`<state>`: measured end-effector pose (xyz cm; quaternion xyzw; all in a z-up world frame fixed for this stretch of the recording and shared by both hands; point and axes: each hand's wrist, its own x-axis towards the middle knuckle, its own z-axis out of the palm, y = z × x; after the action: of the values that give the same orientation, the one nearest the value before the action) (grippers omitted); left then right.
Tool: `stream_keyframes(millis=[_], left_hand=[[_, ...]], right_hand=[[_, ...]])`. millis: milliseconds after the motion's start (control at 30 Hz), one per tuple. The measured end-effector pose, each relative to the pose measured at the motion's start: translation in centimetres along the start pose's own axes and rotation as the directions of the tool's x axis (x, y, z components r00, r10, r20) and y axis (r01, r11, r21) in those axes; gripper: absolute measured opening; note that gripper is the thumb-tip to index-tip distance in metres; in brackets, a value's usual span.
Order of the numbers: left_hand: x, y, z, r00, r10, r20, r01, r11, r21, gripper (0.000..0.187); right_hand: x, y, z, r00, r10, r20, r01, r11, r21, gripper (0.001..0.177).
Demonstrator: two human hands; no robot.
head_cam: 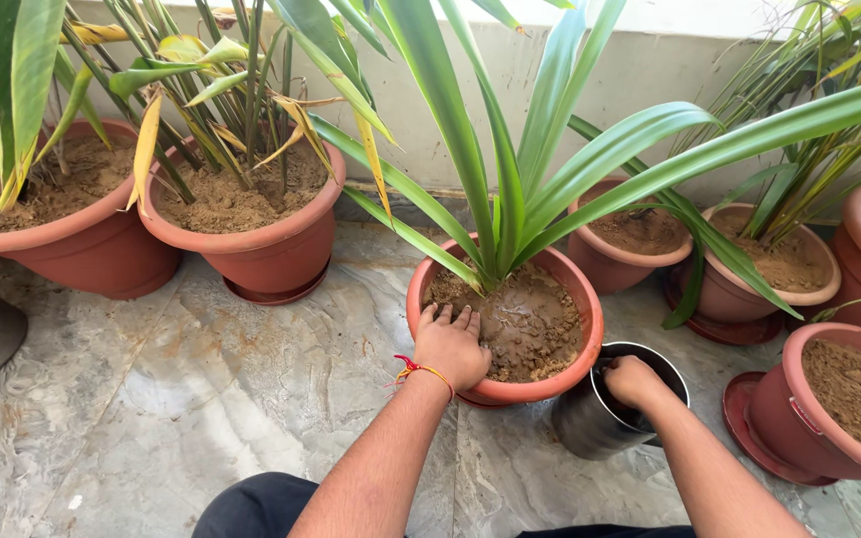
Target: The person waters a potted plant by scooping water from a metal pitcher with their hands and pouring it into the soil. They then press the soil around the plant base with both hands to settle it.
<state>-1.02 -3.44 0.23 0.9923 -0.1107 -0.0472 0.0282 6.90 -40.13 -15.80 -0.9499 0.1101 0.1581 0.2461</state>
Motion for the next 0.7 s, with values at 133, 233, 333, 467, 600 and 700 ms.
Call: stream_keyframes(millis=[133,233,333,467,600,700], left_hand=[[0.0,0.1,0.0,1.0,-0.003,-0.006,0.003,1.0,0.008,0.067],[0.0,0.0,-0.2,1.0,-0.003,0.012,0.003,1.0,-0.001,0.068],[0.3,-0.1,-0.2,1.0,0.003,0.03,-0.002,1.0,-0.021,0.074],[1.8,-0.7,0.2,1.0,0.016,-0.014,-0.016,0.999,-0.032,0.078],[2.3,-0.6,0.5,1.0,0.008,-0.013,-0.009,0.998,-0.061,0.076],[1.9,-0.7,0.2,0.999,0.007,-0.05,-0.01,0.997,-0.074,0.076]], right_hand=[[0.7,0.8,0.2,0.996,0.029,0.08,-0.031,0.999,0.032,0.029],[-0.8,0.1,-0.9,0.876,0.12,0.467,-0.438,0.601,0.669,0.024],[-3.3,-0.7,-4.6,0.85,-0.034,0.525,-0.507,0.217,0.834,0.024],[-4.2,-3.2,-8.1,0.84,-0.354,0.412,-0.456,-0.047,0.889,0.025],[-1.2,-9.5,-9.5,0.835,-0.37,0.407,-0.483,-0.14,0.864,0.019],[0.5,-16.1,-9.1,0.897,-0.257,0.361,-0.42,-0.233,0.877,0.025]])
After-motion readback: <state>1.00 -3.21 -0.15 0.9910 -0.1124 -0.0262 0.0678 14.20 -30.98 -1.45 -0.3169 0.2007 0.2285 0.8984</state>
